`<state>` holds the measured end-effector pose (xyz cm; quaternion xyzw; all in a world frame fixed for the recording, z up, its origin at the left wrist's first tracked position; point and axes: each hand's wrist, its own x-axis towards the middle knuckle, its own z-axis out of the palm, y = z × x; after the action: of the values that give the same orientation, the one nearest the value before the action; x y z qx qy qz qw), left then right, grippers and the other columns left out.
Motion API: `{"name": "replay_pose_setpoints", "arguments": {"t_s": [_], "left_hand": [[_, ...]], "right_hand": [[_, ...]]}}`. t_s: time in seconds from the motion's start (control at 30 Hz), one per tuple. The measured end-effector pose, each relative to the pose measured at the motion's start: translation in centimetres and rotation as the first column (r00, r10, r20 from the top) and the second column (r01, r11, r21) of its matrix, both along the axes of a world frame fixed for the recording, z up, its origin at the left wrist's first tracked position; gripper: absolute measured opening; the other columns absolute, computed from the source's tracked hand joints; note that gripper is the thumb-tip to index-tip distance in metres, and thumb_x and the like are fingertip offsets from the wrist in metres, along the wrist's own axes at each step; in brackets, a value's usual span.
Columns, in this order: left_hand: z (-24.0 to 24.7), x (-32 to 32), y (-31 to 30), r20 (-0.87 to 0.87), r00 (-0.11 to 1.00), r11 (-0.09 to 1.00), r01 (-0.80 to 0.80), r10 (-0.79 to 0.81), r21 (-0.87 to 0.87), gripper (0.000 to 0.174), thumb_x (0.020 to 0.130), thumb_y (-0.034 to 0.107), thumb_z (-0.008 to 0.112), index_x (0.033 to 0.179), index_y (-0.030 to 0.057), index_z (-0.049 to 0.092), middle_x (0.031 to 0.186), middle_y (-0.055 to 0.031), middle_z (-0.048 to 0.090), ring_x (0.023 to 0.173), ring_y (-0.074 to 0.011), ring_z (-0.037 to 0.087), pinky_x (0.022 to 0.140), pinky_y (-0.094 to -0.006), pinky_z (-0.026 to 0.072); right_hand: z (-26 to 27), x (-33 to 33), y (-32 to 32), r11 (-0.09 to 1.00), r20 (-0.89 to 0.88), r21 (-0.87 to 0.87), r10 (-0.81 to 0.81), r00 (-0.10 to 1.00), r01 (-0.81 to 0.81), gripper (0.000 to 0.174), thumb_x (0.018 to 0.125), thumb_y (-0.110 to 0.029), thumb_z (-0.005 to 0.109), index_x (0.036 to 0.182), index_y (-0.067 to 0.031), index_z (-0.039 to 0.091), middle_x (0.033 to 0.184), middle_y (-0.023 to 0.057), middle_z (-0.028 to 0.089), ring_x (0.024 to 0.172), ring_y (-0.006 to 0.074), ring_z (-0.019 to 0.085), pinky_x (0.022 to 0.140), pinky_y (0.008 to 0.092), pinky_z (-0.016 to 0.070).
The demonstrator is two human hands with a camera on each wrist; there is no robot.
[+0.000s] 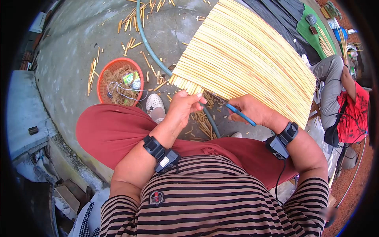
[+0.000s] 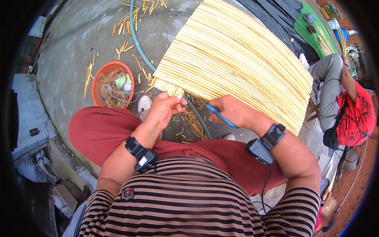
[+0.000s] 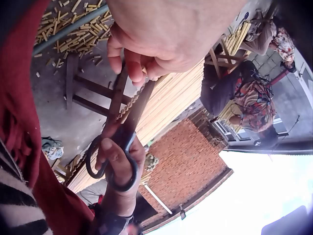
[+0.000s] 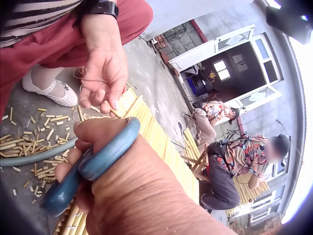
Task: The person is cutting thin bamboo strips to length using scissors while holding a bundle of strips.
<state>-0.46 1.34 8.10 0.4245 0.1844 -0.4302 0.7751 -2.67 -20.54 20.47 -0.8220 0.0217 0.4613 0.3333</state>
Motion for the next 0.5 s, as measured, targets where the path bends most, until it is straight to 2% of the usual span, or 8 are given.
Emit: {"name": "replay_pose_setpoints", "arguments": {"t_s": [0.03,0.13,0.23,0.33,0.5], "left_hand": [[0.0,0.0,0.0,0.001,1.0,1.0,0.006,-0.006,0.0,0.008,0.089,0.011,0.061,0.092,0.0036,0.06,0.078,-0.0069,0.066,0.057,-0.0086,0.058,0.066,-0.0292,0.0535],[0.3,0.1,0.1,0.004,1.0,1.0,0.02,-0.02,-0.001,0.008,0.089,0.012,0.061,0.092,0.0037,0.06,0.077,-0.0064,0.066,0.057,-0.0084,0.058,0.066,-0.029,0.0536],[0.5,0.0,0.1,0.003,1.0,1.0,0.006,-0.006,0.004,0.008,0.089,0.011,0.06,0.091,0.0038,0.06,0.076,-0.0057,0.065,0.056,-0.0082,0.058,0.065,-0.0287,0.0537],[0.1,-0.3,-0.1,-0.004,1.0,0.999,-0.021,0.021,0.024,0.007,0.089,0.011,0.059,0.09,0.0037,0.06,0.076,-0.0053,0.065,0.056,-0.0082,0.057,0.064,-0.0285,0.0537],[0.0,-0.3,-0.1,-0.008,0.999,0.998,-0.05,0.05,0.027,0.007,0.09,0.01,0.059,0.088,0.0033,0.059,0.075,-0.0056,0.064,0.056,-0.0085,0.057,0.064,-0.0286,0.0537]], "right_hand": [[0.1,0.0,0.0,1.0,0.005,-0.011,0.011,1.0,-0.011,0.019,0.079,-0.02,0.068,0.082,-0.004,0.059,0.061,0.006,0.055,0.052,0.0121,0.052,0.048,0.0274,0.0429],[1.0,0.8,0.2,0.999,-0.175,-0.031,-0.045,0.984,0.04,0.017,0.079,-0.02,0.065,0.083,-0.0049,0.059,0.062,0.0052,0.055,0.058,0.0103,0.054,0.051,0.0269,0.0447],[1.7,1.4,-0.1,0.99,-0.297,0.046,-0.111,0.948,0.13,0.015,0.078,-0.019,0.062,0.085,-0.0059,0.058,0.066,0.0026,0.056,0.062,0.0095,0.054,0.054,0.0257,0.0454],[1.4,0.8,-1.8,0.977,-0.372,0.139,-0.099,0.923,0.161,0.018,0.078,-0.019,0.057,0.089,-0.0043,0.058,0.07,0.0002,0.055,0.058,0.0093,0.053,0.051,0.0238,0.0431],[1.1,0.7,-2.1,0.97,-0.36,0.187,-0.081,0.929,0.157,0.02,0.077,-0.021,0.057,0.089,-0.005,0.058,0.073,0.0013,0.056,0.06,0.0102,0.054,0.053,0.0246,0.0447]]}}
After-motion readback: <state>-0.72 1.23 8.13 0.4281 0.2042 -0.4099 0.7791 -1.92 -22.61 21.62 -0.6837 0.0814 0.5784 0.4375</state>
